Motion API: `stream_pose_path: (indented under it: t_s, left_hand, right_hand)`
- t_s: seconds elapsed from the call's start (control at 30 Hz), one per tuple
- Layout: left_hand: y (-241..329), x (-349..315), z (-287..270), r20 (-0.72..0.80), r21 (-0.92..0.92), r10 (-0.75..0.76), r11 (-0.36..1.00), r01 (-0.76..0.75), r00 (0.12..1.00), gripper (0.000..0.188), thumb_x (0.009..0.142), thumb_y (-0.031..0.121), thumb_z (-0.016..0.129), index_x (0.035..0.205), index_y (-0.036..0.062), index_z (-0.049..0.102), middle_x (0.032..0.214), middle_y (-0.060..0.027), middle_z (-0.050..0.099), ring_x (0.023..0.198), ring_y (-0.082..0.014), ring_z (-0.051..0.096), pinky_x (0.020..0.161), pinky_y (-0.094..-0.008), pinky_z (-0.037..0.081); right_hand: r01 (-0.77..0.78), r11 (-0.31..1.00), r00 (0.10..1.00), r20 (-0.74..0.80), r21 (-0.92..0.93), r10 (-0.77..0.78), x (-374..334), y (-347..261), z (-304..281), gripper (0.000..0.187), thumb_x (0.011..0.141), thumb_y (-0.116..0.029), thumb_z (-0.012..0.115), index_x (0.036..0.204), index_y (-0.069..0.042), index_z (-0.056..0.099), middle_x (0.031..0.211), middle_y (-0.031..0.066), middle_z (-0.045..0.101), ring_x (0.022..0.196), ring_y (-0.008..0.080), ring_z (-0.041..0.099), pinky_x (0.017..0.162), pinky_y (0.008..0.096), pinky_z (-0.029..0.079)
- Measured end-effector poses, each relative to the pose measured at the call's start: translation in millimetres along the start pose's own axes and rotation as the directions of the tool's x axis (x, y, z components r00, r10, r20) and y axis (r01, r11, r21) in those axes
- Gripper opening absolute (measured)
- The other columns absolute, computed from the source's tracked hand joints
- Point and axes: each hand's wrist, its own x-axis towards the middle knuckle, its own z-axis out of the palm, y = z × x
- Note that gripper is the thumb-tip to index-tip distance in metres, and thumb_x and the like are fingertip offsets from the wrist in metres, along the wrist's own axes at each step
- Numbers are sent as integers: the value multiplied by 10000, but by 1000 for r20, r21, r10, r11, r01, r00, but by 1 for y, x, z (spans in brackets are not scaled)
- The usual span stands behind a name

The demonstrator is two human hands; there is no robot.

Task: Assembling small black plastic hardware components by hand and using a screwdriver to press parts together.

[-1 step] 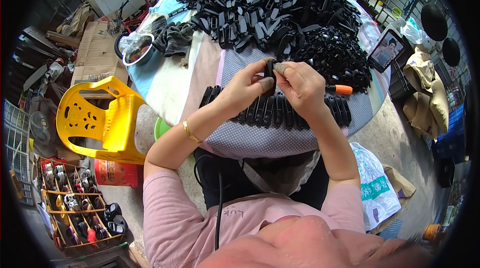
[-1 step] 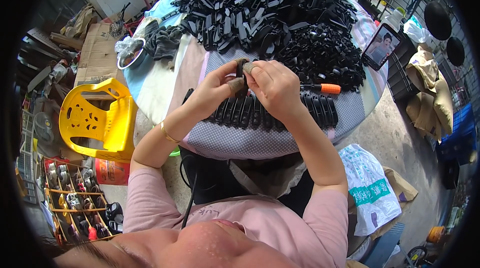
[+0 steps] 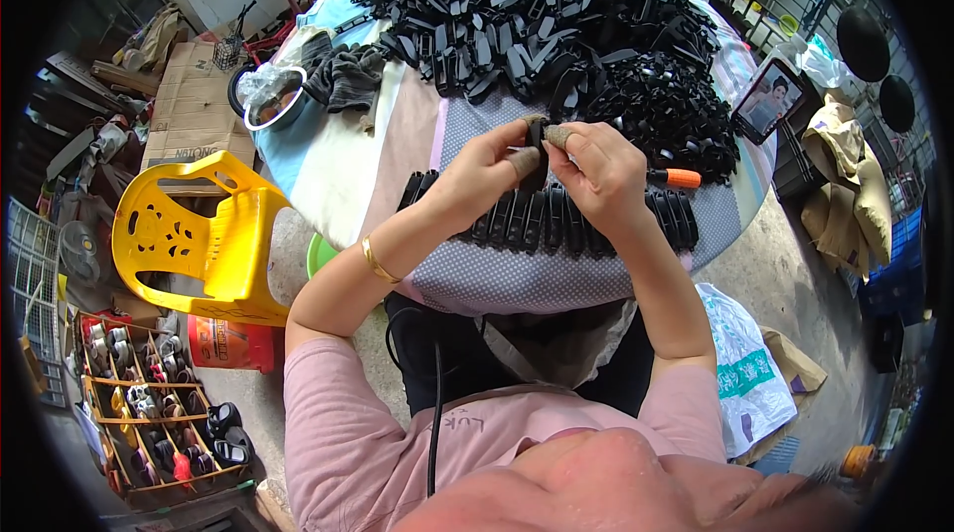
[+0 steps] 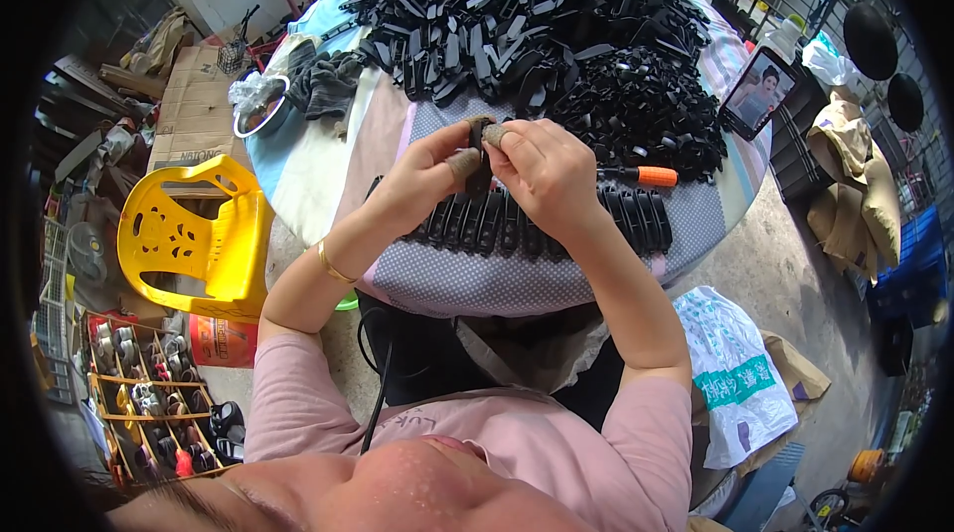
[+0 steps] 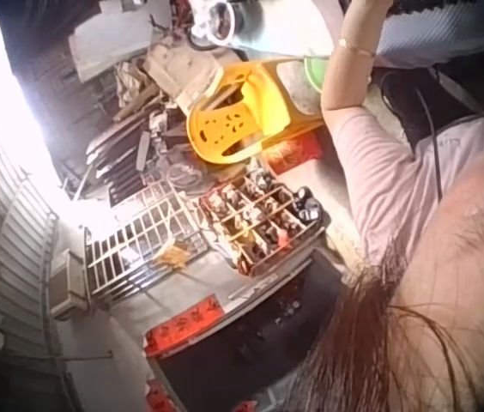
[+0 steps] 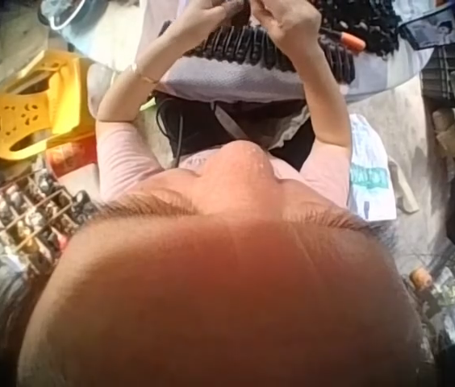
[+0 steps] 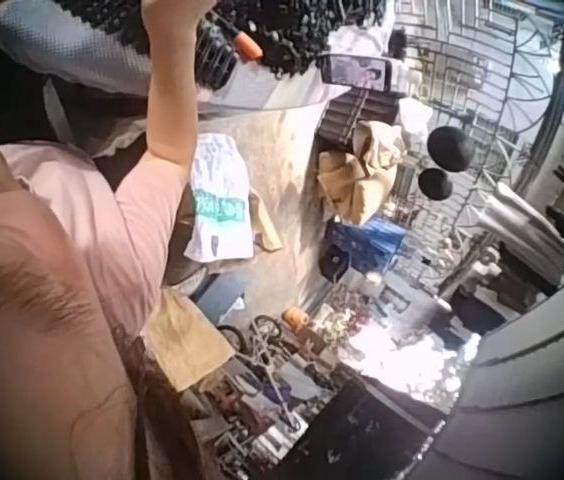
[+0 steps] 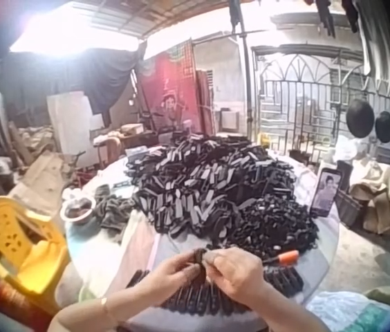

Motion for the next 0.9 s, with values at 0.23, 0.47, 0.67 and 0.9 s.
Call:
stream_pose_path:
  t_s: [0.23,0.47,0.67,0.9]
  left_hand:
    - [7,-2,-6,69,-316,-124,938,140,990,335,901,124,522,1215,10,494,1004,6,567,887,-58,541,752,-197,468]
    - [6,-3,-16,30,-72,-205,976,206,978,289,877,145,548,1139,24,562,883,39,581,739,-6,506,638,-148,426]
    - [36,-10,-61,-63,-16,-164,986,164,984,397,818,77,515,1185,-64,463,920,-89,614,797,-129,601,715,-245,508]
    - [4,-51,-136,-190,172,-387,892,418,902,305,798,12,421,1060,-64,556,873,-66,573,715,-137,585,659,-284,525]
  right_hand:
    - [-67,991,989,138,115,51,-1,-8,0,146,753,-84,651,827,34,608,909,132,594,745,265,583,617,326,487]
    - [11,999,972,233,46,-21,-2,-7,3,235,824,-182,596,880,45,619,946,158,577,804,289,581,683,354,483]
    - [-293,956,948,132,18,288,6,24,-16,188,798,-137,623,909,11,657,881,133,620,775,248,602,682,304,477]
    - [-342,753,584,501,-562,639,-12,41,-17,141,743,-168,662,869,-112,693,851,95,612,834,249,603,732,349,481]
